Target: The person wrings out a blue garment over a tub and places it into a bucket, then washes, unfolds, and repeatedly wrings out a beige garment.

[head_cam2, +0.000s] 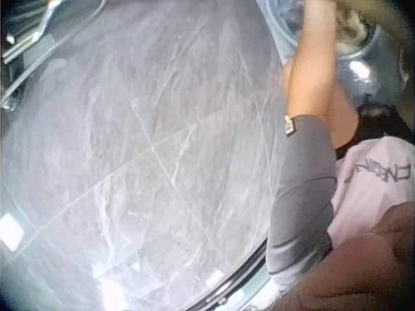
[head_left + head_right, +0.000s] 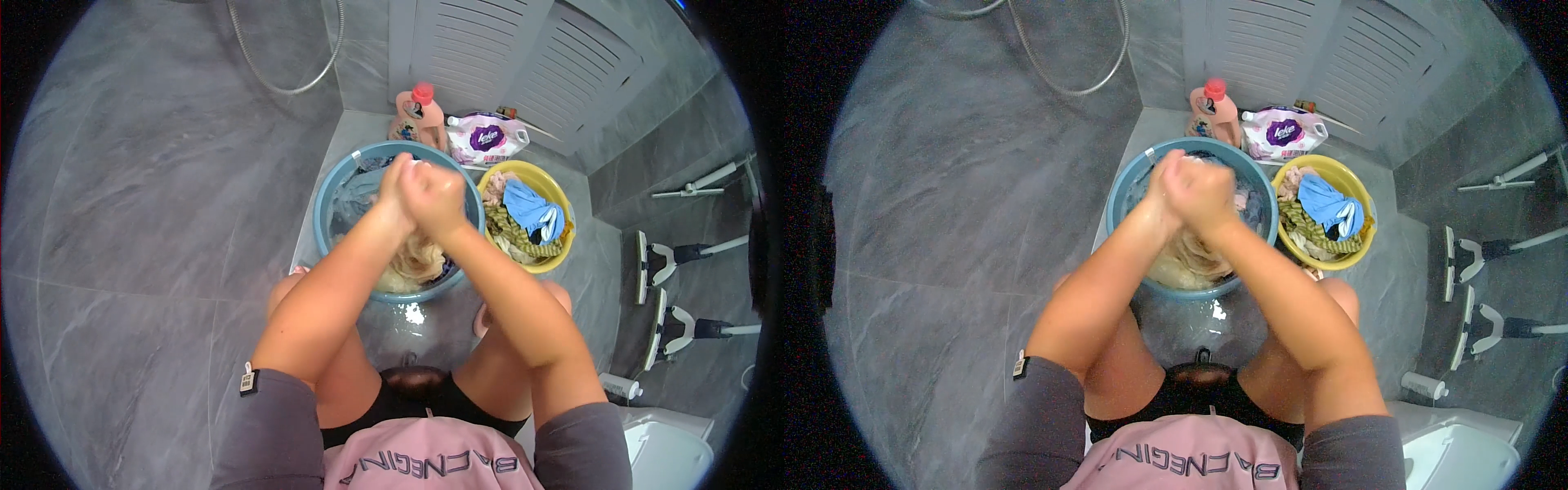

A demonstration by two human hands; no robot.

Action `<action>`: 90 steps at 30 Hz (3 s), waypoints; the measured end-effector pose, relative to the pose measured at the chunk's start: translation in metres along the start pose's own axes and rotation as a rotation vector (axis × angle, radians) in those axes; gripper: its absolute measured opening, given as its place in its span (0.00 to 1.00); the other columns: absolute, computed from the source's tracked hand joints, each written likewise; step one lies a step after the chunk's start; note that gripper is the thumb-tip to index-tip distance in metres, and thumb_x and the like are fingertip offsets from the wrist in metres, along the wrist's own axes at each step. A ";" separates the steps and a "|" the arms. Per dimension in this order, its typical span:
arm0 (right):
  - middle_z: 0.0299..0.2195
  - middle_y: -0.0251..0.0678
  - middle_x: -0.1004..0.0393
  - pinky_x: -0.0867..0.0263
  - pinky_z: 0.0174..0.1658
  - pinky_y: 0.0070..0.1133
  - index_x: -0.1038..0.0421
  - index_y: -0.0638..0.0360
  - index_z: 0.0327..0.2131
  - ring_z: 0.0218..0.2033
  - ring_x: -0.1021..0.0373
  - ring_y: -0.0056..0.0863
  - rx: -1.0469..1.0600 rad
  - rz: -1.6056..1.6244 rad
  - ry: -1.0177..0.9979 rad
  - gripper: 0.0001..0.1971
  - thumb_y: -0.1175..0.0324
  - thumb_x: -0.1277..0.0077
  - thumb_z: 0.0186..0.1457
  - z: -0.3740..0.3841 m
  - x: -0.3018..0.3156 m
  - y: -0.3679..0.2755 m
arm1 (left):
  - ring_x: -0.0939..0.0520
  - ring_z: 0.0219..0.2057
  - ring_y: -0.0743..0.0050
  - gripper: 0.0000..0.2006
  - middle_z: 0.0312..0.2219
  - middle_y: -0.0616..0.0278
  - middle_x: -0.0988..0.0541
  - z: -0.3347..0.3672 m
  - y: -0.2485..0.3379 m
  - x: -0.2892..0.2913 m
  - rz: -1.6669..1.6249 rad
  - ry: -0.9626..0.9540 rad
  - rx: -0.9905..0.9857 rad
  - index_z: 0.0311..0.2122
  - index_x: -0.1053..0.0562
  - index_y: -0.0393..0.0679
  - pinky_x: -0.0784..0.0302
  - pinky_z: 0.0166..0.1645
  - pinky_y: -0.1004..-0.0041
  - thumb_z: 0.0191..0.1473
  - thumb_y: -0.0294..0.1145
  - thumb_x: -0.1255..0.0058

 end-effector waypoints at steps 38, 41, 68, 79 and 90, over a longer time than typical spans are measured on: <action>0.11 0.42 0.37 0.43 0.22 0.27 0.34 0.66 0.17 0.13 0.43 0.25 -0.632 0.131 0.063 0.17 0.63 0.56 0.55 -0.009 0.021 0.070 | 0.23 0.37 0.61 0.18 0.35 0.57 0.24 -0.007 -0.011 -0.043 -0.038 0.790 -0.236 0.38 0.31 0.40 0.30 0.45 0.63 0.54 0.45 0.65; 0.13 0.35 0.39 0.45 0.22 0.21 0.36 0.66 0.18 0.18 0.44 0.16 -0.393 0.097 0.008 0.16 0.67 0.57 0.55 -0.013 0.009 0.014 | 0.23 0.36 0.56 0.21 0.33 0.53 0.24 -0.015 0.025 -0.037 -0.028 0.828 -0.231 0.36 0.31 0.39 0.30 0.46 0.58 0.53 0.48 0.67; 0.33 0.52 0.28 0.36 0.41 0.32 0.33 0.63 0.38 0.37 0.31 0.48 -0.414 0.149 -0.316 0.13 0.76 0.55 0.45 -0.044 -0.007 0.029 | 0.29 0.45 0.53 0.25 0.43 0.51 0.30 -0.033 0.078 -0.059 0.082 0.876 -0.401 0.43 0.35 0.37 0.37 0.53 0.56 0.54 0.52 0.67; 0.37 0.33 0.28 0.37 0.40 0.17 0.33 0.62 0.43 0.37 0.32 0.20 -0.740 0.636 0.049 0.12 0.73 0.56 0.54 0.020 0.064 0.077 | 0.24 0.37 0.74 0.18 0.36 0.60 0.24 -0.040 0.043 -0.056 1.564 0.265 0.381 0.43 0.28 0.41 0.30 0.41 0.75 0.50 0.42 0.48; 0.18 0.41 0.33 0.39 0.23 0.26 0.32 0.60 0.21 0.18 0.35 0.39 0.137 -0.073 -0.310 0.13 0.60 0.45 0.43 -0.021 0.012 -0.030 | 0.25 0.23 0.70 0.11 0.23 0.66 0.27 -0.020 0.023 -0.017 0.471 0.464 -0.073 0.24 0.32 0.48 0.29 0.29 0.66 0.53 0.41 0.62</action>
Point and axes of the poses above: each hand's wrist, its own z-axis towards the middle knuckle, its own x-axis out of the back of the hand, y = z × x, the point moved 5 cm from there along z, towards the middle knuckle
